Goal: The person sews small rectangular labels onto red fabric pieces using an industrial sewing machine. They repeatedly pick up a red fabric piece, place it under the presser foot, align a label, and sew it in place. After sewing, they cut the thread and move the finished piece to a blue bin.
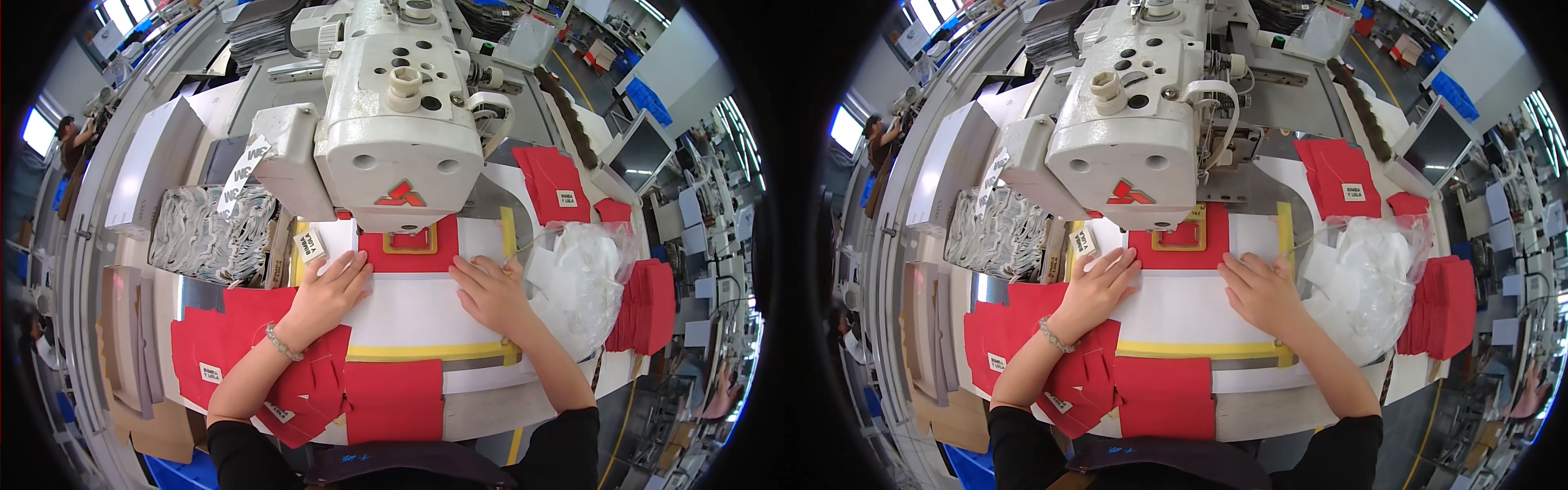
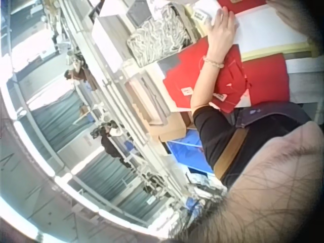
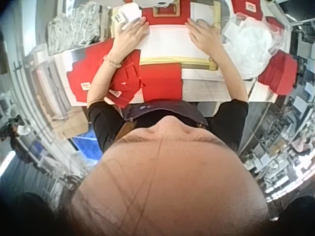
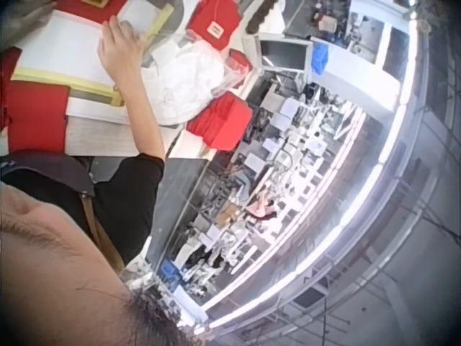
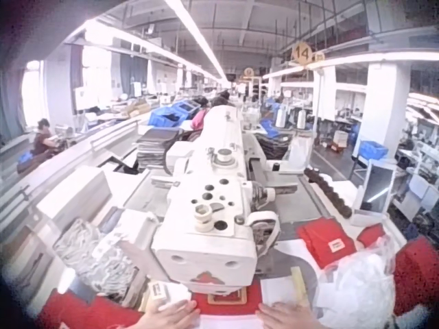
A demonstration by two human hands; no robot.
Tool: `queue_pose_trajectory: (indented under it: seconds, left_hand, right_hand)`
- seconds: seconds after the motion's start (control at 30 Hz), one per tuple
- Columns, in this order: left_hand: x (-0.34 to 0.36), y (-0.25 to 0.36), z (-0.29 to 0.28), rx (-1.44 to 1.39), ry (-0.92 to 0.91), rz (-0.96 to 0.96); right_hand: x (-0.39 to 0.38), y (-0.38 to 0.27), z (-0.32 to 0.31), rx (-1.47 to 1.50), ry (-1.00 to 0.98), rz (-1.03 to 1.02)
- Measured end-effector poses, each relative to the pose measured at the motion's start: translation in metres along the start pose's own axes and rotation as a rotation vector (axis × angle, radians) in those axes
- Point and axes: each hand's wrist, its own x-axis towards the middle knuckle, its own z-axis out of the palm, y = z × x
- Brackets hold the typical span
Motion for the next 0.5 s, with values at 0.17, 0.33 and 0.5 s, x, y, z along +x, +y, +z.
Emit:
queue_pose_trajectory:
  seconds: [0.17,0.33,0.5]
  left_hand:
    - [0.000,-0.006,-0.008,-0.091,0.002,-0.016]
    - [0.010,-0.041,-0.027,-0.142,0.039,-0.217]
    - [0.014,-0.061,-0.032,-0.284,-0.179,-0.380]
  right_hand:
    - [0.001,-0.004,-0.002,-0.016,-0.038,-0.001]
    - [-0.004,-0.007,0.001,-0.032,-0.028,0.027]
    - [-0.005,-0.007,0.001,-0.021,-0.024,0.036]
